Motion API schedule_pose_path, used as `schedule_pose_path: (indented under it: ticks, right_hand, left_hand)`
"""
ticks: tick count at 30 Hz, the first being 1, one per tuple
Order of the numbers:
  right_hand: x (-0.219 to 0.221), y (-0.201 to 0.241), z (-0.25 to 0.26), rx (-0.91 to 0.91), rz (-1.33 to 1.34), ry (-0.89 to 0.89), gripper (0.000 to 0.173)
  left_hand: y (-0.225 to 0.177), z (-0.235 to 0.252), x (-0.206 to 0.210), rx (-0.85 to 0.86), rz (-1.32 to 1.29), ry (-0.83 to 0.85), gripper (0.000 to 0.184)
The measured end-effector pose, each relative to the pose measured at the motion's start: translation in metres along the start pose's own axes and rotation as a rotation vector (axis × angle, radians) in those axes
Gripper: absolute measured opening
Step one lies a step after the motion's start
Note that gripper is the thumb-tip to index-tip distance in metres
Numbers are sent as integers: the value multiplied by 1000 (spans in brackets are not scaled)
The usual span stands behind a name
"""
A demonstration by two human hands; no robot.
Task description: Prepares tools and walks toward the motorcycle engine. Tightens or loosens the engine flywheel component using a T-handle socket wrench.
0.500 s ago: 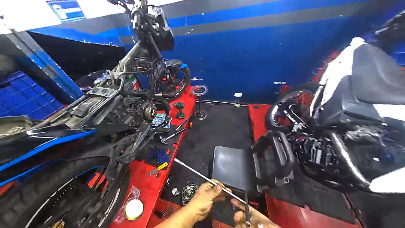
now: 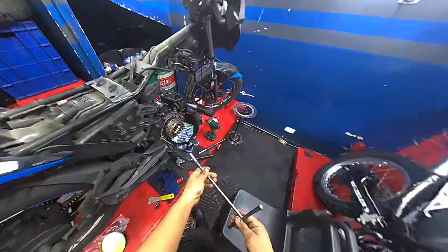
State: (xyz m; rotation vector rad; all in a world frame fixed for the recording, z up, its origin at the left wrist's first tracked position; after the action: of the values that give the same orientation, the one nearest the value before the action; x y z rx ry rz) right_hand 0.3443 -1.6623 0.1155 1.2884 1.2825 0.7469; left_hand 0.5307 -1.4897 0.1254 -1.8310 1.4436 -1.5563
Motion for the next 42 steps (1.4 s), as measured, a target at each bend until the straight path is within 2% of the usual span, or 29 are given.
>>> schedule_pose_path:
  ticks: [3,7,12,16,24,26,30,31,32,33,35,37,38,39,40,41,42]
  right_hand:
    - [16,8,75,-45,-103,28,26]
    - [30,26,159,-109,-261,51,28]
    - [36,38,221,-121,-397,64,27]
    - [34,39,249,-122,-418,96,26]
    - [16,48,278,-173,-453,120,26]
    - [16,50,282,-236,-556,92,27]
    - [24,56,276,-523,-1008,21,35]
    - [26,55,276,-562,-1048,10,36]
    - [25,52,276,-536,-1005,8,36]
    - [23,47,278,-426,-870,32,34]
    - [26,34,279,-2,-353,152,29]
    - [39,24,272,425,148,226,44]
    - [45,22,267,558,247,264,56]
    - [48,23,261,616,287,340,68]
    - [50,30,254,586,299,460,80]
    - [50,42,247,484,312,591,89]
    - [46,58,241,345,340,684,88]
  left_hand:
    - [-36,67,-27,19,15,-117,38]
    - [-73,143,-48,-4,39,-173,37]
    - [-89,195,-63,-51,22,-211,35]
    - [-91,213,-69,-65,-14,-253,36]
    - [-88,218,-71,-94,-77,-294,36]
    - [-89,221,-72,-79,-68,-286,34]
    - [-84,222,-78,-57,-94,-307,32]
    - [-83,221,-77,-47,-104,-301,34]
    - [-81,217,-71,-51,-105,-280,36]
    - [-76,211,-62,-79,-91,-234,38]
    - [-52,199,-35,-173,-88,-72,41]
    - [-18,190,-7,-264,-110,89,40]
    - [-6,190,1,-268,-145,124,38]
    - [1,191,6,-246,-194,119,36]
    - [2,193,8,-219,-239,94,35]
    - [1,195,10,-198,-269,78,35]
    - [0,195,10,-184,-286,70,34]
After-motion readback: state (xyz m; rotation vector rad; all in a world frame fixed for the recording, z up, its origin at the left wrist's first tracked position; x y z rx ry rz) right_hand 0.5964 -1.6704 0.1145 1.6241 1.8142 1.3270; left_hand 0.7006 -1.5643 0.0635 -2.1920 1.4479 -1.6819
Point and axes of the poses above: each hand's wrist, its own z-axis towards the middle knuckle, its own x-axis out of the palm, y = z × x, the point moved 8 cm from there along z, towards the middle knuckle, and after that the axes turned 15 degrees about -z, right-handed, at the moved point
